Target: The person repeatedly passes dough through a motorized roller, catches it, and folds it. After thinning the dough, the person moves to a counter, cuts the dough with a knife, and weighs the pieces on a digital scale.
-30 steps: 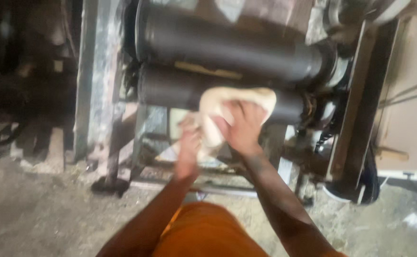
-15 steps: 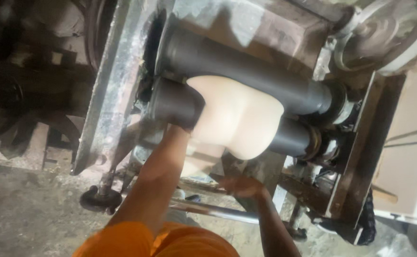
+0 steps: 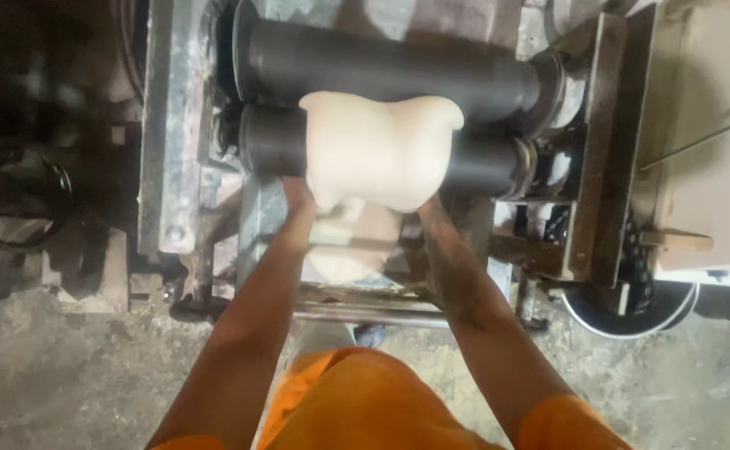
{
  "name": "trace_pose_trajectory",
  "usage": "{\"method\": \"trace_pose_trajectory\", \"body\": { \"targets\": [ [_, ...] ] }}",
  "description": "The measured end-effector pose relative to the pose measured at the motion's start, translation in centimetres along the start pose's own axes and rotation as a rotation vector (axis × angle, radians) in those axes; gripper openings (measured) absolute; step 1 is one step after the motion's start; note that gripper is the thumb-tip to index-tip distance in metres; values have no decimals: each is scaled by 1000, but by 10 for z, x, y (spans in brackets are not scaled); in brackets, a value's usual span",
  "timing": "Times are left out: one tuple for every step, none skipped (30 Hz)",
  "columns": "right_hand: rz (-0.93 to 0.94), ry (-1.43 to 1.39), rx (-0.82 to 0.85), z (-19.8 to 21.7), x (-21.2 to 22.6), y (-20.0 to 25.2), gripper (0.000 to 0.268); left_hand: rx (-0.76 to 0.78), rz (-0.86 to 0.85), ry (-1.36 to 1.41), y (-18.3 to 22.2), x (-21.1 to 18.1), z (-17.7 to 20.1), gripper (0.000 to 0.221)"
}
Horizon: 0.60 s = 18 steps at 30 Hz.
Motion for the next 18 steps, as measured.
{"method": "trace_pose_trajectory", "body": {
  "targets": [
    [-12, -7, 7, -1, -1, -1, 28, 28, 22, -3, -1, 4, 4, 66],
    [-35, -11, 18, -5, -8, 5, 28, 65, 54, 0, 5, 16, 10, 66],
    [-56, -15, 27, -8, -15, 11, 28, 138, 96, 12, 10, 27, 12, 66],
    [-52, -16, 36, -8, -8, 4, 29, 212, 120, 49, 0, 18, 3, 67],
    [-45, -21, 45, -8, 1, -3, 29, 295, 147, 89, -9, 8, -8, 67],
    [-52, -18, 60, -11, 5, -9, 30, 359, 166, 133, -15, 2, -14, 67],
    [-54, -15, 78, -13, 9, -16, 30, 423, 182, 176, -20, -5, -23, 67],
    [-73, -21, 83, -13, 5, -16, 31, 492, 201, 205, -14, -5, -33, 67],
    [-79, -24, 85, -11, 1, -16, 31, 530, 211, 222, -9, -5, -43, 67],
    [-93, -29, 94, -13, -3, -20, 32, 556, 210, 237, -6, -4, -49, 67],
    [-104, -35, 103, -16, -7, -25, 32, 581, 217, 247, -3, -2, -54, 68],
    [-121, -38, 109, -18, -10, -31, 32, 598, 232, 240, 3, 3, -60, 68],
    [-130, -44, 112, -19, -12, -37, 33, 612, 248, 237, 6, 8, -65, 68],
    [-148, -53, 128, -21, -11, -46, 33, 619, 258, 240, 7, 11, -71, 68],
    [-150, -62, 132, -18, -10, -54, 34, 609, 258, 247, 6, 13, -79, 68],
    [-153, -55, 136, -17, -13, -59, 34, 592, 264, 265, 4, 18, -84, 68],
    [-159, -63, 141, -16, -14, -63, 35, 576, 263, 287, 1, 22, -88, 69],
    [-157, -79, 148, -17, -13, -71, 35, 531, 247, 321, -14, 19, -90, 69]
  ]
}}
Point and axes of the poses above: each hand's wrist, its own y-axis away from the middle knuckle, its own z-axis out of the back of the hand, x = y × z, the point moved 9 cm from there along -y, towards the middle knuckle, and after that the axes turned 14 degrees about -x, right-handed, at the moved point
